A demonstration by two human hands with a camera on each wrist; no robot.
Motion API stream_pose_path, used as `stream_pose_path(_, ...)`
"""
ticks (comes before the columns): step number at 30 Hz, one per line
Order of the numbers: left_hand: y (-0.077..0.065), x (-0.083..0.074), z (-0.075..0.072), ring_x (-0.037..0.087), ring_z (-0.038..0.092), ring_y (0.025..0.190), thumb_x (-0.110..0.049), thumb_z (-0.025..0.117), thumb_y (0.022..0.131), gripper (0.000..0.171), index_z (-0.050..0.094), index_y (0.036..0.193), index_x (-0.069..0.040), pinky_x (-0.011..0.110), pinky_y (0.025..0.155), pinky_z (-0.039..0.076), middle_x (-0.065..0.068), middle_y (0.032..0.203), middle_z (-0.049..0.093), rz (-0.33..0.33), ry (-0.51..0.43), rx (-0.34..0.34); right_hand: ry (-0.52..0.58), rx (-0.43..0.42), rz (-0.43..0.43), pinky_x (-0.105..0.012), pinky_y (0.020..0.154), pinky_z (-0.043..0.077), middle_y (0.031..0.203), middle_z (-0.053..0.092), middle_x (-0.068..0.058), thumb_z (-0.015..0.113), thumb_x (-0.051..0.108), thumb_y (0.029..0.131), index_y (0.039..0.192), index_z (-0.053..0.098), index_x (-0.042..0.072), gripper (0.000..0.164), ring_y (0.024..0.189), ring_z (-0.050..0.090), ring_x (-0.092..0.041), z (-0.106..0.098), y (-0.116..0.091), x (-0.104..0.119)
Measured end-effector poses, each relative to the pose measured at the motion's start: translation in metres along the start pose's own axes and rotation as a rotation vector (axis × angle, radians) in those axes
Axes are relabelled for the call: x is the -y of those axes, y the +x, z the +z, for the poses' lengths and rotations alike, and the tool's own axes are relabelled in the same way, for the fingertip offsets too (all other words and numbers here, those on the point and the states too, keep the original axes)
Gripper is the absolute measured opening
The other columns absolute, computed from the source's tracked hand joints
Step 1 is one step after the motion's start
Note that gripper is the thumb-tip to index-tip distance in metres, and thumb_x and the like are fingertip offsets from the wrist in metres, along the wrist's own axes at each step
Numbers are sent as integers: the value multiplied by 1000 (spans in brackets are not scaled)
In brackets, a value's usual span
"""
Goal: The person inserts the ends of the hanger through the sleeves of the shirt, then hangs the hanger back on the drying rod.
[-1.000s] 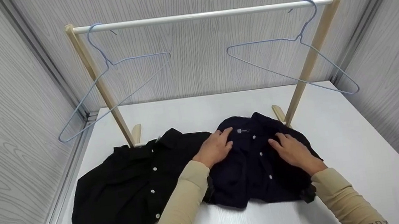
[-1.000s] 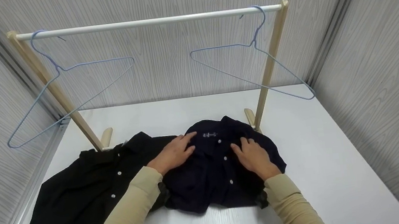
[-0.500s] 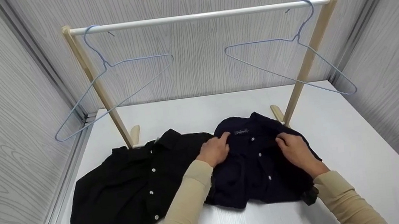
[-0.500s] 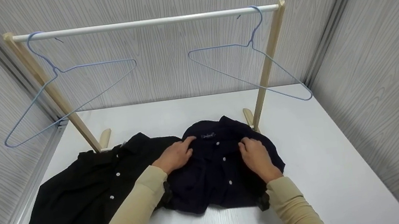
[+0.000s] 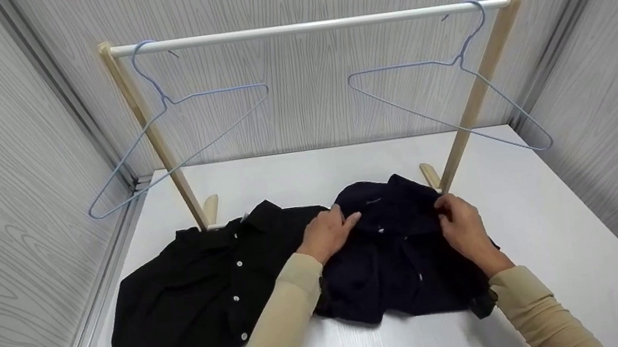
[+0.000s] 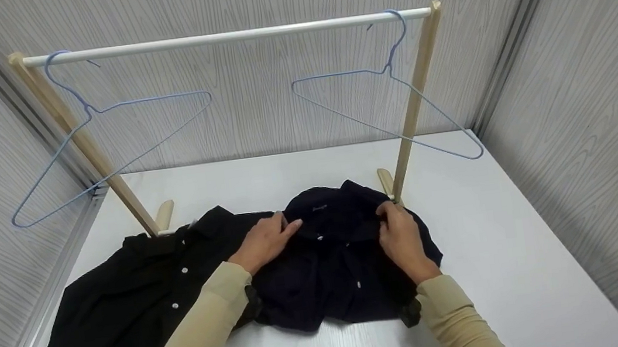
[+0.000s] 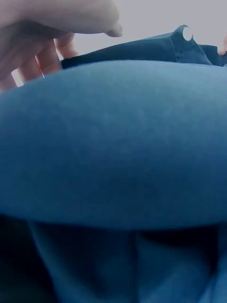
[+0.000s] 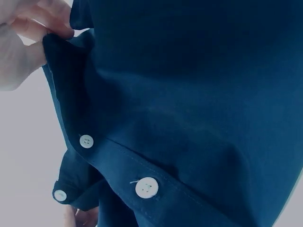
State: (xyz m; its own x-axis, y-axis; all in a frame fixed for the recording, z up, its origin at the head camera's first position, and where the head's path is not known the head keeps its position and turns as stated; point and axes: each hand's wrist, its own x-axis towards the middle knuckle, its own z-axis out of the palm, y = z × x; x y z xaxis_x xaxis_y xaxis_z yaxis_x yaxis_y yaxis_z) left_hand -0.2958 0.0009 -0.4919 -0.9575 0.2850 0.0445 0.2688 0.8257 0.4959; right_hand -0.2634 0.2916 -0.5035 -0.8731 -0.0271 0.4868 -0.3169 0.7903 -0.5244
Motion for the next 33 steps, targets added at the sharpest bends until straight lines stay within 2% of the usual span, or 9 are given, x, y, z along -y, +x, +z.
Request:
stream_pose_path(4, -3, 0, -2, 18, 59, 63, -47, 55, 99, 40, 56, 86, -9, 34, 60, 51, 5, 74, 60, 37, -5, -98, 48, -1, 14, -48, 83, 46, 100, 61, -25, 53, -16, 76, 120, 54, -8, 44, 91, 57, -37, 0, 1, 3)
stream_pose_path(9, -9, -1, -6, 20, 61, 63, -18, 69, 89, 17, 56, 82, -10, 32, 57, 49, 6, 73, 62, 123, 8, -204, 97, 54, 101, -53, 96, 42, 117, 56, -33, 50, -12, 74, 137, 44, -11, 63, 109, 54, -43, -3, 3, 11)
stream_pose_path(13, -13, -3, -11, 23, 61, 63, -4, 67, 81, 15, 54, 83, -11, 34, 56, 48, 5, 73, 61, 178, 20, -277, 89, 101, 172, -52, 98, 43, 115, 58, -32, 54, -4, 78, 129, 53, -12, 52, 110, 55, -43, -6, 5, 16)
stream_pose_path(18, -16, -6, -18, 26, 63, 63, 4, 63, 78, 19, 54, 87, -10, 36, 55, 49, 6, 72, 62, 266, 73, -379, 27, 86, 178, -44, 78, 47, 90, 63, -23, 59, 2, 86, 109, 65, -12, 28, 83, 59, -35, -5, 3, 15)
stream_pose_path(21, -17, -7, -22, 26, 62, 63, 6, 63, 75, 22, 54, 87, -11, 37, 55, 50, 6, 70, 61, 312, 128, -440, 3, 76, 154, -41, 71, 45, 81, 63, -19, 64, 1, 86, 100, 67, -9, 18, 74, 57, -30, -4, 0, 9)
stream_pose_path(24, -18, -9, -25, 27, 62, 64, 5, 65, 74, 22, 54, 85, -11, 37, 57, 50, 5, 69, 60, 340, 200, -487, 47, 102, 138, -43, 81, 47, 93, 65, -22, 62, -3, 84, 104, 63, -8, 21, 88, 61, -34, -5, -2, 6)
stream_pose_path(28, -19, -13, -29, 25, 64, 74, 2, 67, 76, 22, 55, 86, -12, 36, 62, 49, 3, 72, 62, 340, 288, -511, 119, 134, 127, -51, 99, 44, 118, 63, -28, 53, -10, 81, 120, 58, -7, 39, 115, 58, -42, -8, -1, 8)
stream_pose_path(30, -21, -15, -32, 25, 65, 80, 2, 68, 77, 22, 55, 88, -13, 35, 65, 49, 1, 76, 64, 337, 307, -518, 138, 126, 124, -50, 99, 45, 119, 65, -26, 52, -11, 82, 122, 58, -6, 42, 116, 60, -41, -11, 1, 12)
stream_pose_path(33, -23, -17, -37, 24, 66, 86, 3, 65, 80, 24, 54, 93, -13, 35, 68, 49, 2, 80, 65, 351, 284, -542, 154, 93, 124, -42, 95, 47, 115, 69, -22, 56, -8, 87, 120, 62, -3, 34, 110, 64, -35, -16, 4, 21)
